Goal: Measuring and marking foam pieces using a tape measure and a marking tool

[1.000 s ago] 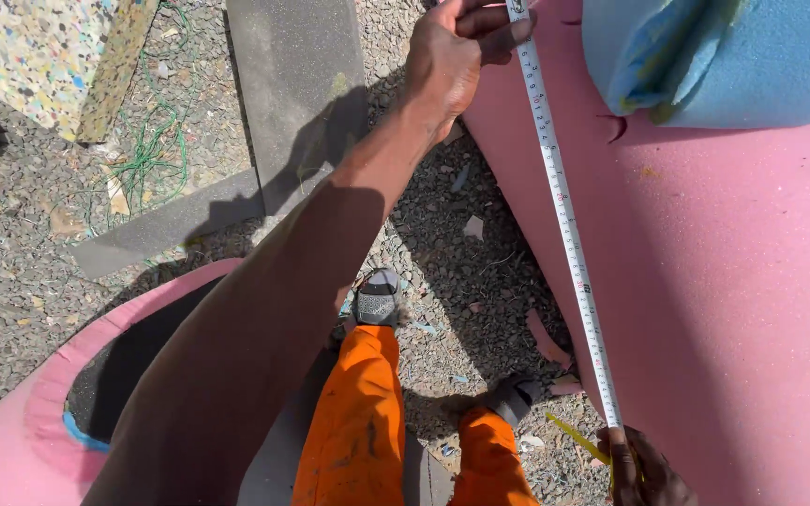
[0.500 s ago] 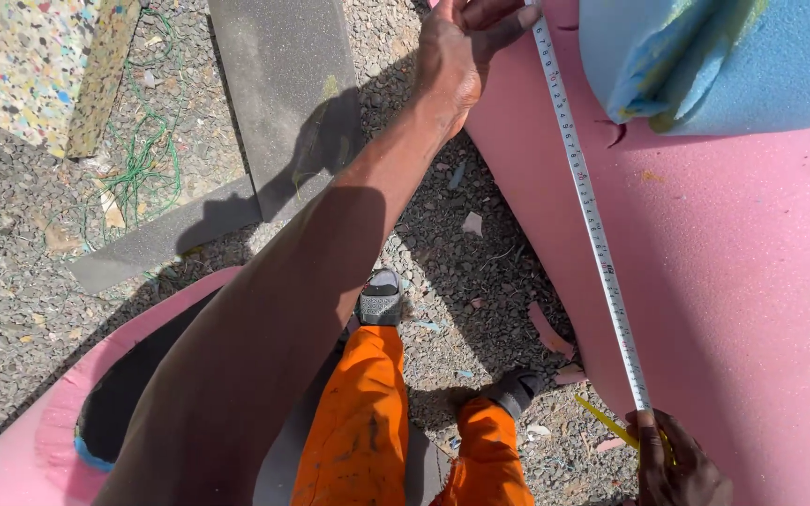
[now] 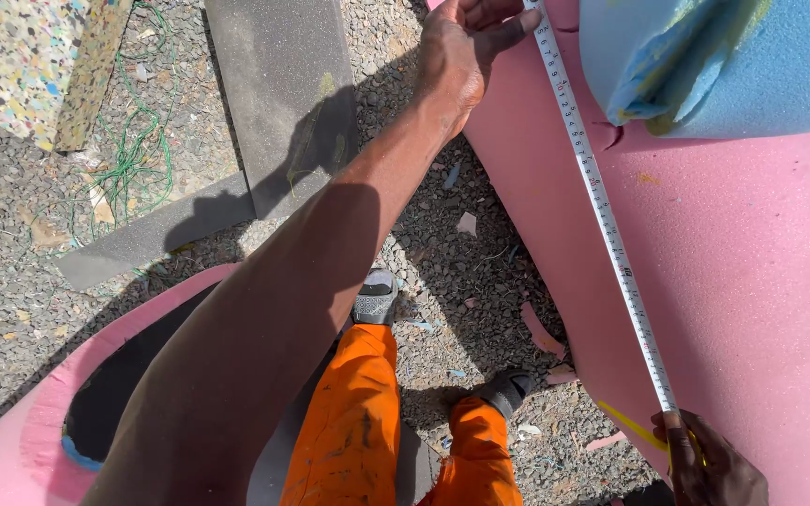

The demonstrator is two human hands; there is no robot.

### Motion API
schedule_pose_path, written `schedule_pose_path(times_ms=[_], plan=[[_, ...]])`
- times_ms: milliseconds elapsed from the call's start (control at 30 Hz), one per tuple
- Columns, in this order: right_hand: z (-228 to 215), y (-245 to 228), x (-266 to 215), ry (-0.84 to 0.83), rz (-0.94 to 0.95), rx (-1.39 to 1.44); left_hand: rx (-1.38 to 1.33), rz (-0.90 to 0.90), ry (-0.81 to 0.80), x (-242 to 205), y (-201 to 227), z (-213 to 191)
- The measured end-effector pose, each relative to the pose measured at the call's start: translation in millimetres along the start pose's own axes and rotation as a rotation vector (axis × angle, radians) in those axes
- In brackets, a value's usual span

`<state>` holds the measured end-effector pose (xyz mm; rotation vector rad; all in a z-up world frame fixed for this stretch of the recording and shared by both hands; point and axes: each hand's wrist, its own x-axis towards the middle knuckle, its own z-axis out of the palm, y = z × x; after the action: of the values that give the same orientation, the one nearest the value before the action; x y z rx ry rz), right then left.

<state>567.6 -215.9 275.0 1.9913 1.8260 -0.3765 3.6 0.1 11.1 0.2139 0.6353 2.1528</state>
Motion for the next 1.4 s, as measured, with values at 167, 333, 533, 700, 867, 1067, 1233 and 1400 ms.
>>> schedule_pose_path(times_ms=[167, 333, 533, 700, 867, 1067, 1233, 1400], plan=[[-6.6, 3.4, 5.7, 0.041, 0.015, 0.06, 0.07, 0.062, -0.013, -4.0, -7.7, -2.3], [-5.4, 17.0, 12.6, 0.027, 0.008, 0.113, 0.041, 0.049, -0.036, -4.0, -11.4, -6.0], [-3.0, 20.0, 7.9, 0.069, -0.077, 0.086, 0.104, 0.049, -0.043, -4.7, -13.1, -2.2], [8.1, 19.7, 19.8, -0.042, 0.091, 0.369, 0.179, -0.015, -0.006, -9.5, 0.7, 3.4], [-20.9, -27.3, 13.7, -0.103, 0.184, 0.301, 0.146, -0.221, 0.121, -8.0, 33.0, 13.5], [72.9, 26.3, 32.0, -0.025, 0.044, 0.051, 0.485, -0.445, 0.235, -43.4, 134.0, 42.4], [180.2, 74.2, 31.9, 0.028, -0.102, -0.069, 1.105, -0.505, 0.242, -130.4, 189.0, 20.5], [135.1, 33.1, -27.1, -0.556, -0.149, 0.036, 1.315, -0.855, 0.28, -268.4, 187.5, -80.7]])
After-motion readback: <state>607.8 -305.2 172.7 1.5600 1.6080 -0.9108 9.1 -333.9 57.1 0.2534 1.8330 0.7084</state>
